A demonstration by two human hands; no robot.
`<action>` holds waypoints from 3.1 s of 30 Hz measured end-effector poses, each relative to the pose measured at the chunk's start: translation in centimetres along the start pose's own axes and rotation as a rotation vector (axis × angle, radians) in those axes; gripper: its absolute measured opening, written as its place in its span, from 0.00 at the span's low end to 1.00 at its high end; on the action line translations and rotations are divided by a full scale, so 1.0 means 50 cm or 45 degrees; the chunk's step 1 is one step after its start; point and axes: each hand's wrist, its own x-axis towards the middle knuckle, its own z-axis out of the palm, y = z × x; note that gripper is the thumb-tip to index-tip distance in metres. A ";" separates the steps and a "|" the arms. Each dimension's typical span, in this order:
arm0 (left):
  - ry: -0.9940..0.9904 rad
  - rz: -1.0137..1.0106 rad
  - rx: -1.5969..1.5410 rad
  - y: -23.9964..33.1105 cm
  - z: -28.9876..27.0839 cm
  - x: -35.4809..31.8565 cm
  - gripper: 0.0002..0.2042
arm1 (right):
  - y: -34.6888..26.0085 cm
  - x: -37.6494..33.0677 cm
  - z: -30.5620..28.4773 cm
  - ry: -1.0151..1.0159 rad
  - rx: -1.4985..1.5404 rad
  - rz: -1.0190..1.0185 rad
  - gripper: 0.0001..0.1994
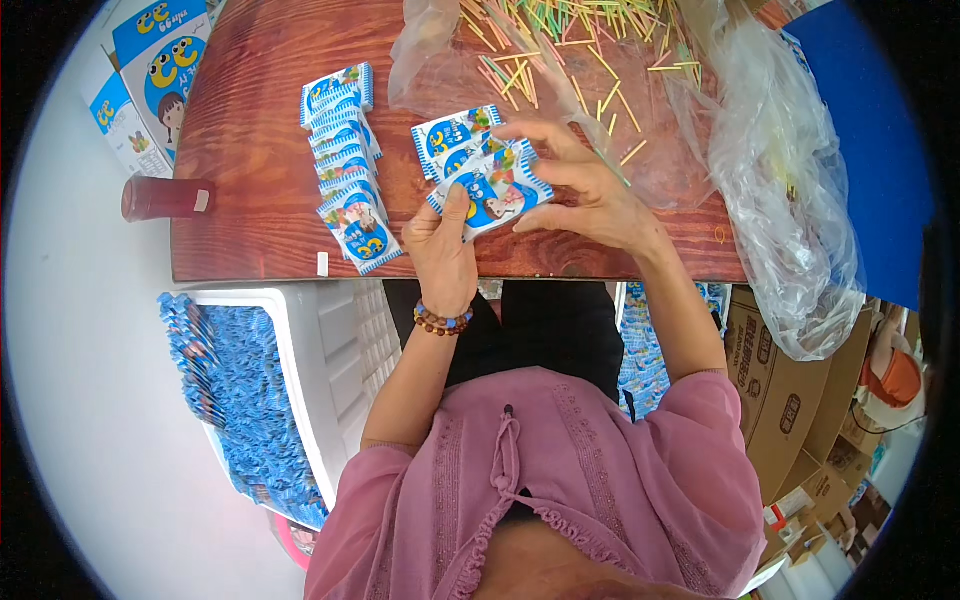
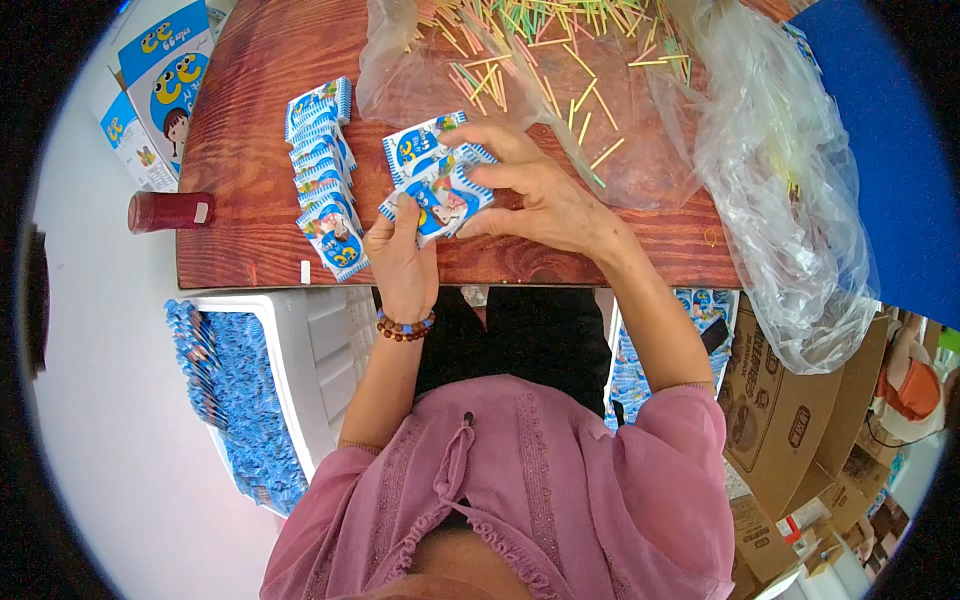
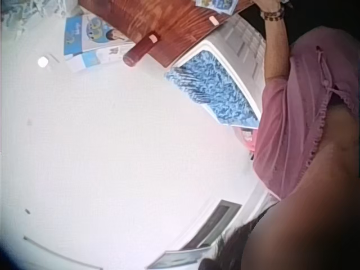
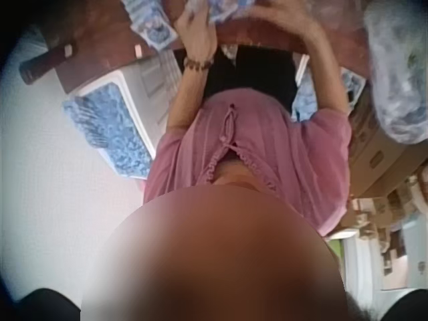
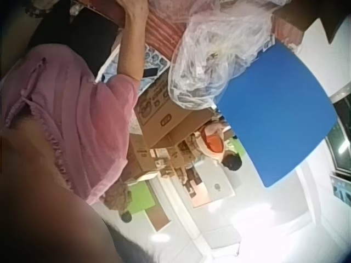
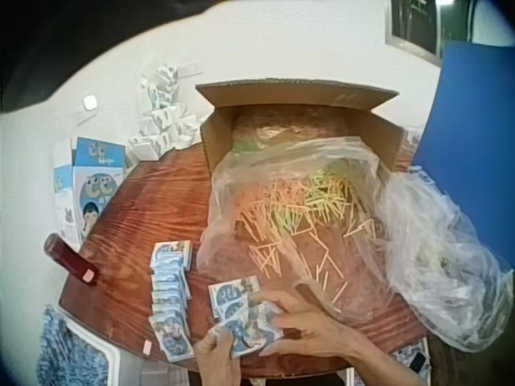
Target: Packaging small wooden sticks or toothpicks into plastic packets at a workspace.
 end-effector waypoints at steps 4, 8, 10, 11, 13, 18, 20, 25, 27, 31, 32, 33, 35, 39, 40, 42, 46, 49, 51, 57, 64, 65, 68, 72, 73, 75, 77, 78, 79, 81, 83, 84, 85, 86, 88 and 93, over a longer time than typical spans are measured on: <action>-0.033 -0.108 -0.152 0.007 0.016 -0.003 0.11 | 0.012 0.011 -0.005 -0.104 -0.031 -0.016 0.11; -0.059 -0.295 -0.203 0.024 0.020 -0.012 0.11 | 0.001 0.017 -0.018 -0.266 0.041 -0.154 0.12; -0.066 -0.242 -0.134 0.022 0.016 -0.016 0.11 | -0.004 0.016 -0.022 -0.151 -0.276 -0.072 0.11; -0.072 -0.220 -0.117 0.018 0.011 -0.015 0.12 | 0.006 0.016 -0.020 -0.170 -0.301 -0.129 0.10; -0.021 -0.159 0.022 0.017 0.012 -0.017 0.10 | -0.002 0.018 -0.022 -0.222 -0.275 -0.178 0.09; 0.157 -0.172 -0.114 0.013 0.039 -0.020 0.09 | 0.010 0.013 -0.024 -0.230 -0.146 -0.192 0.09; 0.174 -0.088 -0.053 0.005 0.035 -0.015 0.10 | 0.009 0.016 -0.026 -0.258 -0.103 -0.122 0.08; 0.271 0.104 0.204 0.012 -0.004 -0.025 0.08 | 0.036 0.040 -0.091 -0.232 0.248 0.197 0.08; 0.275 0.328 1.152 0.033 -0.019 -0.045 0.05 | 0.076 0.072 -0.138 0.047 0.168 0.438 0.08; -0.073 0.630 1.118 0.016 -0.033 -0.046 0.02 | 0.220 0.191 -0.248 0.422 -0.585 0.604 0.16; -0.117 0.705 1.102 0.010 -0.037 -0.042 0.05 | 0.240 0.220 -0.263 0.443 -0.726 0.693 0.21; -0.110 0.707 1.095 0.009 -0.040 -0.040 0.05 | 0.260 0.246 -0.272 0.436 -0.733 0.689 0.21; -0.191 0.695 1.101 0.006 -0.046 -0.039 0.05 | 0.311 0.291 -0.287 0.536 -1.328 0.937 0.30; -0.167 0.699 1.095 0.013 -0.053 -0.034 0.03 | 0.343 0.346 -0.278 0.394 -1.373 1.136 0.41; -0.165 0.694 1.084 0.013 -0.052 -0.033 0.03 | 0.353 0.364 -0.287 0.278 -1.292 1.179 0.41; -0.212 0.683 1.072 0.011 -0.048 -0.030 0.03 | 0.378 0.371 -0.284 0.379 -1.344 1.216 0.39; -0.173 0.693 1.029 0.013 -0.053 -0.028 0.04 | 0.366 0.402 -0.259 0.384 -1.229 1.303 0.29; -0.199 0.722 1.033 0.015 -0.054 -0.025 0.05 | 0.377 0.395 -0.254 0.327 -1.357 1.238 0.24; -0.216 0.710 1.040 0.016 -0.055 -0.025 0.05 | 0.387 0.390 -0.256 0.333 -1.342 1.195 0.23; -0.211 0.677 1.066 0.012 -0.052 -0.025 0.05 | 0.431 0.350 -0.298 0.464 -1.270 0.959 0.21; -0.169 0.627 1.044 0.010 -0.045 -0.031 0.05 | 0.388 0.305 -0.333 0.720 -0.311 0.714 0.14; -0.156 0.608 1.060 0.011 -0.044 -0.032 0.05 | 0.384 0.296 -0.339 0.760 -0.094 0.681 0.12; -0.156 0.587 1.079 0.012 -0.041 -0.033 0.03 | 0.372 0.245 -0.355 0.796 0.417 0.521 0.12; -0.103 0.592 1.152 0.016 -0.040 -0.036 0.02 | 0.272 0.182 -0.281 0.811 0.639 0.405 0.09; -0.101 0.592 1.126 0.015 -0.039 -0.036 0.02 | 0.273 0.161 -0.272 0.765 0.649 0.373 0.10; -0.089 0.575 1.141 0.017 -0.040 -0.037 0.02 | 0.256 0.131 -0.224 0.766 0.325 0.497 0.09; -0.097 0.560 1.145 0.017 -0.035 -0.037 0.02 | 0.216 0.108 -0.188 0.764 -0.011 0.663 0.07; -0.095 0.549 1.118 0.014 -0.031 -0.035 0.02 | 0.273 0.079 -0.193 0.775 0.032 0.588 0.06; -0.078 0.539 1.101 0.012 -0.033 -0.035 0.03 | 0.269 0.077 -0.183 0.777 0.040 0.586 0.06; -0.072 0.535 1.103 0.009 -0.037 -0.035 0.03 | 0.261 0.071 -0.154 0.773 -0.038 0.377 0.07; -0.065 0.535 1.101 0.009 -0.037 -0.037 0.03 | 0.250 0.069 -0.137 0.798 -0.082 0.382 0.08; -0.057 0.539 1.112 0.009 -0.036 -0.037 0.03 | 0.247 0.069 -0.133 0.821 -0.133 0.390 0.08; -0.053 0.542 1.122 0.009 -0.036 -0.038 0.03 | 0.246 0.066 -0.136 0.824 -0.132 0.387 0.08; -0.056 0.545 1.122 0.008 -0.036 -0.038 0.03 | 0.246 0.062 -0.140 0.764 -0.217 0.425 0.08; -0.058 0.550 1.110 0.007 -0.037 -0.037 0.03 | 0.246 0.058 -0.147 0.708 -0.304 0.461 0.08; -0.035 0.580 1.135 0.010 -0.035 -0.036 0.03 | 0.229 0.061 -0.147 0.787 0.214 0.459 0.10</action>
